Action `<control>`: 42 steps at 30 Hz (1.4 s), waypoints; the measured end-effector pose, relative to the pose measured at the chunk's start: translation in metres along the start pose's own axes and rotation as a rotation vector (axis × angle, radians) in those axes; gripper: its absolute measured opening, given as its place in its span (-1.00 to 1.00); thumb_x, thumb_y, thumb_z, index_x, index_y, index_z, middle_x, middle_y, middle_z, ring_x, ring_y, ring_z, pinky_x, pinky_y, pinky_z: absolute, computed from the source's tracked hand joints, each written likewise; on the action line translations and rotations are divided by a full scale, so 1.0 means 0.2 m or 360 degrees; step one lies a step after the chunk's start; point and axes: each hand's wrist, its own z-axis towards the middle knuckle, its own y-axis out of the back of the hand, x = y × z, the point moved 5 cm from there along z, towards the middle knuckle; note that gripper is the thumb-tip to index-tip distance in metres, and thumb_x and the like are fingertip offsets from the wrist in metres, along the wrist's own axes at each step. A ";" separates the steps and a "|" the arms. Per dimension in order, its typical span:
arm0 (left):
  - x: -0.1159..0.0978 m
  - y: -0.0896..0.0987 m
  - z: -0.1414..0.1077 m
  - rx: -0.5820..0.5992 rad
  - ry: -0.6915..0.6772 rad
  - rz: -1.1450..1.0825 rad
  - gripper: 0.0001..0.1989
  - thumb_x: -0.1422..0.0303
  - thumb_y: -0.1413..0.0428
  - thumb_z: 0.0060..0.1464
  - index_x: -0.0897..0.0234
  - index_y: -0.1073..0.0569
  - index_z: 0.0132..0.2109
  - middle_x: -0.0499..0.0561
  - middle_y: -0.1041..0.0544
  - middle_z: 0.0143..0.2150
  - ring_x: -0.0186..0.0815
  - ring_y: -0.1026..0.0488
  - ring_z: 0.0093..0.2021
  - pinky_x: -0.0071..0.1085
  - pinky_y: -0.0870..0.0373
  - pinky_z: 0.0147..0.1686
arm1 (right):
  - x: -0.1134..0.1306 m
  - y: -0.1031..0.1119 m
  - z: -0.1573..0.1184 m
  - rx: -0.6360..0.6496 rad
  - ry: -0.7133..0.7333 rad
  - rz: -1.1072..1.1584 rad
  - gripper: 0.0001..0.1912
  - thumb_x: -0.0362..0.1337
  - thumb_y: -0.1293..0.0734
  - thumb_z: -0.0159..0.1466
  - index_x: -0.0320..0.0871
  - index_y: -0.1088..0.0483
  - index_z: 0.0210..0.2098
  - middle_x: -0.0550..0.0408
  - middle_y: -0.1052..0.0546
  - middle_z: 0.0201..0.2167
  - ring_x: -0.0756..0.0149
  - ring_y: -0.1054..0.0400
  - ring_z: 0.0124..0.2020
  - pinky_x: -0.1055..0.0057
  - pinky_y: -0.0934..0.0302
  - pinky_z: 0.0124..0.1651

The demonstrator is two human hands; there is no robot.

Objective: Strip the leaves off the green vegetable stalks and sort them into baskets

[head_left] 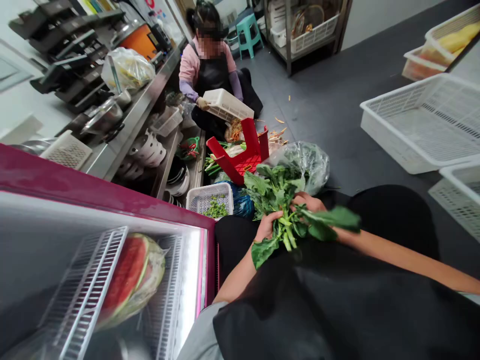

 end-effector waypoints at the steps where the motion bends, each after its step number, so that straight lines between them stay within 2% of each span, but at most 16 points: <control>1: 0.01 0.00 -0.01 0.0004 0.0030 -0.0007 -0.75 0.37 -0.25 -0.21 0.39 -0.54 -0.30 0.08 -0.60 -0.41 -0.21 -0.54 -0.43 -0.34 -0.47 -0.34 | 0.00 0.02 -0.03 0.0002 0.0028 0.0019 -0.83 -0.11 -0.37 0.03 -0.02 -0.44 -0.40 0.05 -0.51 -0.17 0.10 -0.35 -0.04 0.26 -0.21 0.08; 4: 0.02 -0.01 -0.02 0.0005 0.0049 0.0007 -0.74 0.34 -0.26 -0.19 0.37 -0.54 -0.28 0.08 -0.60 -0.40 -0.19 -0.55 -0.41 -0.34 -0.46 -0.36 | -0.02 0.10 -0.10 -0.0049 0.0102 0.0092 -0.76 -0.07 -0.37 0.04 -0.08 -0.46 -0.36 0.00 -0.51 -0.17 0.10 -0.36 -0.06 0.25 -0.20 0.09; 7: 0.01 -0.03 -0.03 0.0003 -0.0017 0.0092 -0.74 0.42 -0.28 -0.23 0.37 -0.55 -0.28 0.04 -0.60 -0.41 -0.25 -0.53 -0.47 -0.36 -0.46 -0.36 | -0.08 0.17 -0.12 -0.0081 -0.0058 0.0335 -0.73 -0.03 -0.34 0.07 -0.12 -0.40 -0.44 0.00 -0.52 -0.40 0.15 -0.42 -0.34 0.27 -0.34 -0.23; 10: 0.03 -0.05 -0.02 0.0044 0.0057 0.0173 -0.74 0.45 -0.28 -0.23 0.39 -0.55 -0.27 0.04 -0.59 -0.42 -0.27 -0.52 -0.49 -0.36 -0.45 -0.36 | -0.10 0.17 -0.09 -0.0126 -0.0179 0.0460 -0.70 -0.01 -0.24 0.14 -0.12 -0.26 -0.50 0.09 -0.41 -0.61 0.29 -0.30 -0.61 0.35 -0.27 -0.51; 13: 0.07 -0.03 -0.03 0.0059 0.0142 0.0159 -0.72 0.40 -0.26 -0.20 0.38 -0.55 -0.24 0.06 -0.59 -0.43 -0.20 -0.55 -0.43 -0.33 -0.45 -0.35 | -0.08 0.10 -0.09 -0.0243 -0.0145 0.0394 -0.75 -0.05 -0.23 0.15 -0.12 -0.28 -0.46 0.10 -0.43 -0.53 0.30 -0.33 -0.50 0.35 -0.31 -0.36; 15: 0.08 0.02 -0.07 0.0028 0.0174 0.0082 -0.72 0.35 -0.25 -0.19 0.37 -0.54 -0.25 0.08 -0.60 -0.41 -0.14 -0.56 -0.35 -0.31 -0.45 -0.32 | -0.08 0.04 -0.16 -0.0217 -0.0103 0.0320 -0.76 -0.06 -0.31 0.09 -0.11 -0.35 -0.43 0.09 -0.47 -0.46 0.24 -0.37 -0.37 0.29 -0.33 -0.21; 18: 0.08 0.12 -0.12 0.0014 0.0211 -0.0061 -0.70 0.23 -0.22 -0.16 0.36 -0.54 -0.28 0.11 -0.60 -0.41 -0.08 -0.57 -0.31 -0.29 -0.47 -0.33 | -0.15 0.00 -0.30 0.0148 -0.0066 0.0057 -0.78 -0.07 -0.33 0.10 -0.09 -0.42 -0.40 0.06 -0.52 -0.39 0.18 -0.40 -0.28 0.21 -0.32 -0.07; 20: 0.08 0.15 -0.12 0.0020 0.0243 -0.0094 -0.69 0.21 -0.21 -0.15 0.35 -0.53 -0.28 0.11 -0.59 -0.42 -0.07 -0.57 -0.32 -0.27 -0.47 -0.34 | -0.23 0.03 -0.35 0.0368 -0.0070 -0.0195 -0.73 -0.09 -0.35 0.09 -0.10 -0.46 -0.29 -0.01 -0.53 -0.20 0.12 -0.40 -0.12 0.17 -0.25 0.07; 21: 0.07 0.16 -0.12 0.0008 0.0230 -0.0091 -0.70 0.22 -0.22 -0.15 0.34 -0.53 -0.27 0.10 -0.59 -0.42 -0.08 -0.57 -0.32 -0.28 -0.47 -0.35 | -0.26 0.06 -0.35 0.0403 -0.0091 -0.0297 -0.65 -0.10 -0.38 0.04 -0.12 -0.46 -0.21 -0.05 -0.50 -0.09 0.06 -0.37 -0.03 0.15 -0.20 0.14; 24: 0.00 0.12 -0.07 -0.0066 -0.0022 -0.0072 -0.69 0.37 -0.26 -0.19 0.30 -0.52 -0.20 0.04 -0.60 -0.38 -0.12 -0.57 -0.30 -0.31 -0.46 -0.32 | -0.23 0.12 -0.23 0.0359 -0.0210 -0.0291 -0.41 -0.10 -0.43 -0.04 -0.16 -0.41 -0.02 -0.11 -0.45 0.02 -0.03 -0.32 0.07 0.08 -0.16 0.18; 27: -0.10 0.01 -0.02 -0.0069 -0.0269 -0.0007 -0.58 0.48 -0.30 -0.27 0.31 -0.51 -0.15 0.02 -0.61 -0.34 -0.16 -0.57 -0.29 -0.32 -0.45 -0.26 | -0.05 0.06 -0.06 0.0252 -0.0136 -0.0097 -0.57 -0.04 -0.37 0.08 -0.13 -0.44 -0.12 -0.01 -0.55 -0.16 0.05 -0.40 -0.04 0.09 -0.22 0.13; 30: -0.19 -0.06 -0.02 -0.0037 -0.0333 0.0056 -0.58 0.47 -0.33 -0.30 0.37 -0.52 -0.17 0.06 -0.61 -0.35 -0.17 -0.57 -0.34 -0.31 -0.45 -0.25 | 0.11 0.03 0.04 -0.0169 -0.0027 0.0049 -0.65 -0.07 -0.42 0.02 -0.14 -0.45 -0.27 0.05 -0.58 -0.30 0.09 -0.44 -0.14 0.12 -0.29 0.05; 32: -0.24 -0.06 -0.05 -0.0014 -0.0341 0.0052 -0.63 0.42 -0.32 -0.26 0.40 -0.54 -0.19 0.09 -0.60 -0.37 -0.18 -0.56 -0.35 -0.32 -0.45 -0.28 | 0.13 0.04 0.05 -0.0304 -0.0106 0.0287 -0.66 -0.07 -0.45 -0.03 -0.15 -0.44 -0.35 0.06 -0.57 -0.38 0.13 -0.47 -0.29 0.17 -0.39 -0.15; 35: -0.27 0.03 -0.11 -0.0021 -0.0289 0.0016 -0.69 0.37 -0.28 -0.22 0.40 -0.55 -0.24 0.10 -0.60 -0.39 -0.14 -0.56 -0.32 -0.32 -0.46 -0.31 | 0.09 0.10 0.04 -0.0315 -0.0277 0.0716 -0.68 -0.07 -0.47 -0.10 -0.14 -0.41 -0.45 0.09 -0.54 -0.48 0.23 -0.42 -0.52 0.29 -0.39 -0.48; 39: -0.23 0.14 -0.18 -0.0053 -0.0342 -0.0066 -0.71 0.37 -0.26 -0.21 0.31 -0.54 -0.23 0.08 -0.61 -0.30 -0.10 -0.56 -0.21 -0.29 -0.46 -0.28 | 0.07 0.19 0.04 -0.0453 -0.0314 0.0926 -0.71 -0.13 -0.48 -0.13 -0.11 -0.39 -0.47 0.11 -0.53 -0.52 0.30 -0.38 -0.59 0.37 -0.36 -0.58; 42: -0.20 0.10 -0.19 0.0034 -0.0345 -0.0010 -0.70 0.38 -0.28 -0.20 0.32 -0.54 -0.22 0.10 -0.61 -0.24 -0.11 -0.55 -0.21 -0.28 -0.45 -0.24 | 0.11 0.15 0.06 -0.0426 -0.0319 0.0825 -0.69 -0.13 -0.47 -0.12 -0.14 -0.39 -0.45 0.11 -0.52 -0.53 0.29 -0.38 -0.60 0.38 -0.34 -0.60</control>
